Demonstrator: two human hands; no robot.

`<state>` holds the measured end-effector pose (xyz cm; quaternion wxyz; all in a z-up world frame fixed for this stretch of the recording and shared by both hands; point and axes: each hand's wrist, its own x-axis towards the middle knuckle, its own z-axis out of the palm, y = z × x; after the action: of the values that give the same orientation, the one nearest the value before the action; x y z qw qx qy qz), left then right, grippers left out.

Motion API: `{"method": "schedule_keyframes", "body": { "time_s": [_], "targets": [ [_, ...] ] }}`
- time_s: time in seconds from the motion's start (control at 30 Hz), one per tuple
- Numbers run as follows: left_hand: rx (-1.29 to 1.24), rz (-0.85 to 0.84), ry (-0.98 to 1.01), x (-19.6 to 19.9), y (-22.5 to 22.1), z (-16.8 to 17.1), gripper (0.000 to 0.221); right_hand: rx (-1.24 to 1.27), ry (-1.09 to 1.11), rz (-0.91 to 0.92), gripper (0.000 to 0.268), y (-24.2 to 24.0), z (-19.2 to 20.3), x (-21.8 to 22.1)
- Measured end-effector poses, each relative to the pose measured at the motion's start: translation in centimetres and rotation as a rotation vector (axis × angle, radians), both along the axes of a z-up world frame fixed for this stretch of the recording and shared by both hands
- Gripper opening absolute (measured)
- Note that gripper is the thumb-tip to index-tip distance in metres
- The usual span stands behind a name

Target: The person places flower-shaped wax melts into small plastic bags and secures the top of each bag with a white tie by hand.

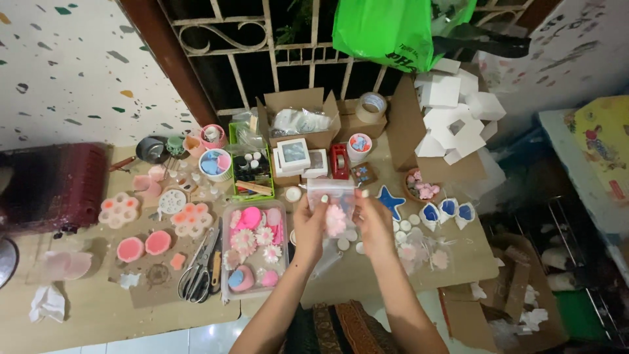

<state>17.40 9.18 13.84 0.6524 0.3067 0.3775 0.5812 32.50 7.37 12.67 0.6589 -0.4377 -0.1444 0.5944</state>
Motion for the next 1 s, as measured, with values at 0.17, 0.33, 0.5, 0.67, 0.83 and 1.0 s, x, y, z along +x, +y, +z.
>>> {"method": "schedule_keyframes", "body": {
  "time_s": [0.17, 0.33, 0.5, 0.67, 0.83, 1.0],
  "targets": [
    [0.033, -0.016, -0.059, 0.6, -1.0, 0.5, 0.027, 0.066, -0.158, -0.212, 0.022, 0.1, 0.5, -1.9],
    [-0.004, -0.119, -0.183, -0.3, -0.4, 0.9, 0.03, 0.114, -0.213, -0.261, 0.019, 0.6, -1.2, -1.6],
    [0.004, -0.083, 0.047, -0.5, 0.4, -1.2, 0.043, 0.117, -0.385, -0.296, 0.018, 0.3, -1.9, -2.5],
    [-0.033, -0.019, -0.162, -0.4, -0.3, 0.9, 0.045, 0.139, -0.294, -0.413, 0.017, -0.4, -1.9, -3.0],
    [-0.087, 0.046, -0.249, -0.8, -0.3, -1.3, 0.048, 0.208, -0.066, -0.437, 0.01, -0.6, 0.5, -2.6],
    [-0.243, 0.073, -0.128, -1.7, 0.0, -1.7, 0.047, 0.312, -0.019, -0.416, 0.008, -0.9, -0.2, -0.7]
  ]
}}
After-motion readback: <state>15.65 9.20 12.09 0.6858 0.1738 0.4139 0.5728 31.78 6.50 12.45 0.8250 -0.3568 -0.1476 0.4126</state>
